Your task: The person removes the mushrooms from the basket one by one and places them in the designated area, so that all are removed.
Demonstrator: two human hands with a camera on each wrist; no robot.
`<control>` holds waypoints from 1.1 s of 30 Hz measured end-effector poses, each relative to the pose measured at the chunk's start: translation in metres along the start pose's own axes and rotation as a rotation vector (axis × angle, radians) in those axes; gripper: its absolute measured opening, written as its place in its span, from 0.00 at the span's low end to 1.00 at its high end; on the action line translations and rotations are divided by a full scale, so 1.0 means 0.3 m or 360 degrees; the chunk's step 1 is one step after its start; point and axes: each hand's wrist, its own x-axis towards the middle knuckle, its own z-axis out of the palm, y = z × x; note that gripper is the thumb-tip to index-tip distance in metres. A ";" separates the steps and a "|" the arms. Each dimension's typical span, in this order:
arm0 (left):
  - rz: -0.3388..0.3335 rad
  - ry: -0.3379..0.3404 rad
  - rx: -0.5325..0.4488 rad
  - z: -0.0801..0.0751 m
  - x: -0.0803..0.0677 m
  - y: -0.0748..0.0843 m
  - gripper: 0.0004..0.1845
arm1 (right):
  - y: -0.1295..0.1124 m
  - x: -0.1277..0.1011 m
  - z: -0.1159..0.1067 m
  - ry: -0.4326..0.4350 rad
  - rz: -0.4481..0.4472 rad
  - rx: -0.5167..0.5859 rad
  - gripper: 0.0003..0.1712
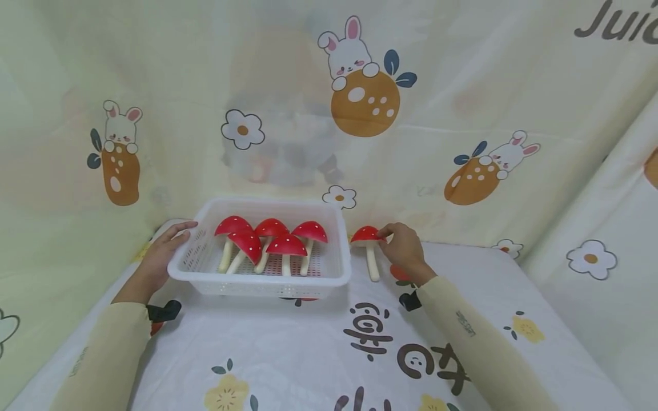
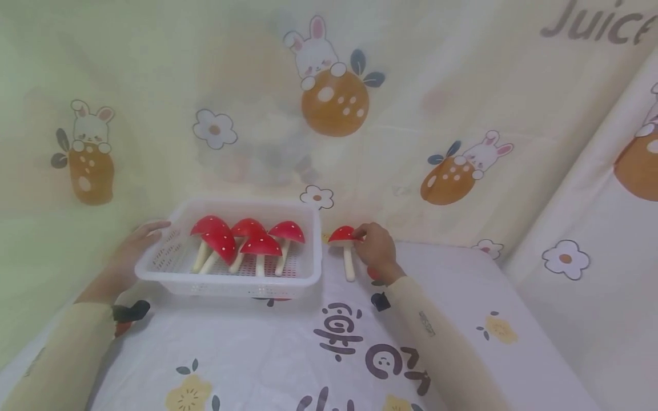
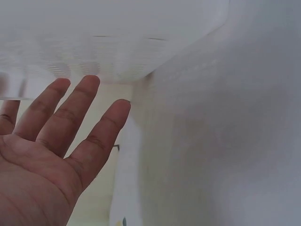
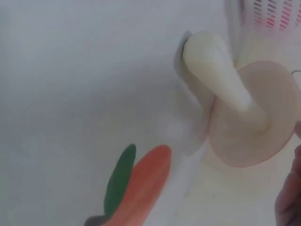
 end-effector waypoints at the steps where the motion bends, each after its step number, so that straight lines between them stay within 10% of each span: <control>1: -0.0003 0.0004 0.0005 -0.001 0.001 -0.003 0.31 | -0.003 -0.004 -0.004 0.0006 -0.0004 -0.0011 0.09; 15: -0.0007 -0.0007 0.0024 -0.006 0.002 -0.016 0.32 | -0.143 -0.072 -0.055 0.0040 -0.0104 0.0504 0.09; 27: -0.0022 0.0005 0.0048 -0.011 0.003 -0.016 0.32 | -0.408 -0.158 0.059 -0.0057 -0.0088 0.1064 0.14; 33: 0.0002 -0.0010 0.0035 0.000 0.004 -0.013 0.32 | -0.509 -0.174 0.125 -0.0163 -0.0045 0.1046 0.16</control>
